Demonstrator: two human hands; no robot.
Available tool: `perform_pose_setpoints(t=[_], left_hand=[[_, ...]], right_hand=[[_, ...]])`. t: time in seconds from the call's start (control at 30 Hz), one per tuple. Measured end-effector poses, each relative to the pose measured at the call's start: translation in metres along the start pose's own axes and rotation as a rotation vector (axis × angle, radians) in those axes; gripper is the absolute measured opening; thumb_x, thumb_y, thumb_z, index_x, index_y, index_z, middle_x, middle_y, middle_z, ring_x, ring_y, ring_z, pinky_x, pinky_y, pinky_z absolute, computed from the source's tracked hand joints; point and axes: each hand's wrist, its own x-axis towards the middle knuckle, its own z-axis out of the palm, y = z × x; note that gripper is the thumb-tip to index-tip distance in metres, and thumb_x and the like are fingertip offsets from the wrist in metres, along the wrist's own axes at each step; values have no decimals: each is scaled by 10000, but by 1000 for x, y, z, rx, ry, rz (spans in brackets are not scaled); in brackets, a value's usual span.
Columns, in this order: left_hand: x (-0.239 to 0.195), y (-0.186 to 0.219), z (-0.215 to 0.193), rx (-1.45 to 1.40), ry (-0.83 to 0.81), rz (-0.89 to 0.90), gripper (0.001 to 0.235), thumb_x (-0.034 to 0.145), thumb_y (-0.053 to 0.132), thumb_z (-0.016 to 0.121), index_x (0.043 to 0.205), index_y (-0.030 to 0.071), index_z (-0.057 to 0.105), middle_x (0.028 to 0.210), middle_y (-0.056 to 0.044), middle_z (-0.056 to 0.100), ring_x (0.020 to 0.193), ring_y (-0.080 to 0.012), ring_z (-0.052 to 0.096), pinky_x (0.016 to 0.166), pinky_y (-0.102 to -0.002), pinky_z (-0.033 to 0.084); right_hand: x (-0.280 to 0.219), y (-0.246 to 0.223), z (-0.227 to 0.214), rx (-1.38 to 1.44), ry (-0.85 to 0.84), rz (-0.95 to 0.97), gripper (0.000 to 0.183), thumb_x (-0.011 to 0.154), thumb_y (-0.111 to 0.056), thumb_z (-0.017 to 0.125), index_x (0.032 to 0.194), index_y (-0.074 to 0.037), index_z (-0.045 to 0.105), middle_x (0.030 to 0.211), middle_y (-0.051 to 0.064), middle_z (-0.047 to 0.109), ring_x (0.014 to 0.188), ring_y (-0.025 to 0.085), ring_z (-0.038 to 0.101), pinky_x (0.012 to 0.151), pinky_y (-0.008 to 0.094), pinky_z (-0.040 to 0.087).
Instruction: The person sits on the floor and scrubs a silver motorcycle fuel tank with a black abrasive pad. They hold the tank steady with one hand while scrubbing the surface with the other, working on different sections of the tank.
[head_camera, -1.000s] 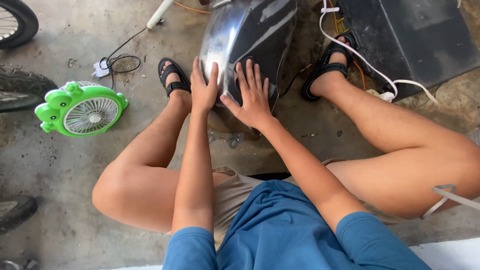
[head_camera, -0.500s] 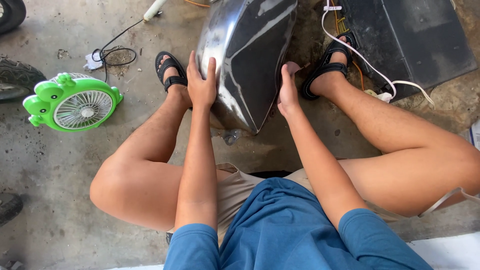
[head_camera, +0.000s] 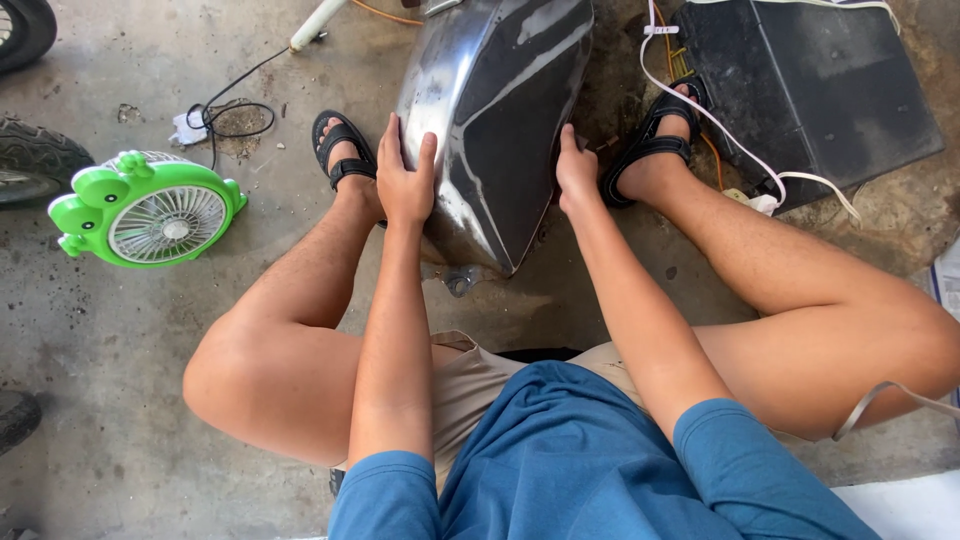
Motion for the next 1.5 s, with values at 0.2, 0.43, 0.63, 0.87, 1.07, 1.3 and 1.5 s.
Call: perform_pose_setpoints(t=[0.2,0.43,0.63,0.87,1.07,1.3,1.5], left_hand=[[-5,-21,-20,-112,-51,115,867,922,731,680,1598,251,428,1577,-114,458,1459,-370,446,1205,-517,384],[-1,-57,-24,-242,-142,156,681,978,603,666,1547,259,515,1521,-118,550,1432,-340,463,1210,-457,384],[7,-44,-14,-217,-179,248,624,941,512,715,1488,243,580,1454,-116,614,1366,-312,542,1174,-429,422],[6,-16,-17,-120,-313,170,583,931,596,714,1424,294,643,1432,-43,635,1357,-309,556,1168,-468,404],[6,11,-15,241,-375,36,617,943,664,613,1482,367,568,1593,-80,451,1465,-374,422,1225,-575,305],[-20,75,-3,259,-296,41,477,958,397,410,1393,351,600,1494,-80,528,1413,-401,459,1185,-619,303],[-6,68,1,435,-276,102,378,930,480,460,1247,362,628,1337,-86,597,1240,-425,578,1121,-572,389]], right_hand=[[-37,22,3,-5,46,-6,834,1008,-594,531,1445,109,433,1493,301,446,1440,382,403,1170,504,371],[-143,-14,-12,89,86,-23,840,980,-605,522,1396,123,488,1475,316,472,1444,381,396,1180,453,368],[-150,-5,-21,163,137,19,783,984,-576,535,1382,99,517,1457,308,501,1428,371,426,1153,440,403],[-164,9,-29,158,152,85,802,975,-591,563,1414,77,487,1484,290,469,1442,362,404,1165,438,387],[-127,72,-54,133,146,15,617,1043,-466,515,1234,115,596,1229,246,606,1221,295,542,1050,446,448],[-73,66,-138,-479,301,-515,535,1144,-439,412,968,18,626,930,277,640,1029,469,609,914,518,454],[-57,-22,-56,-689,251,-1207,425,1082,-143,497,1474,20,485,1512,295,440,1367,469,454,1082,604,383]])
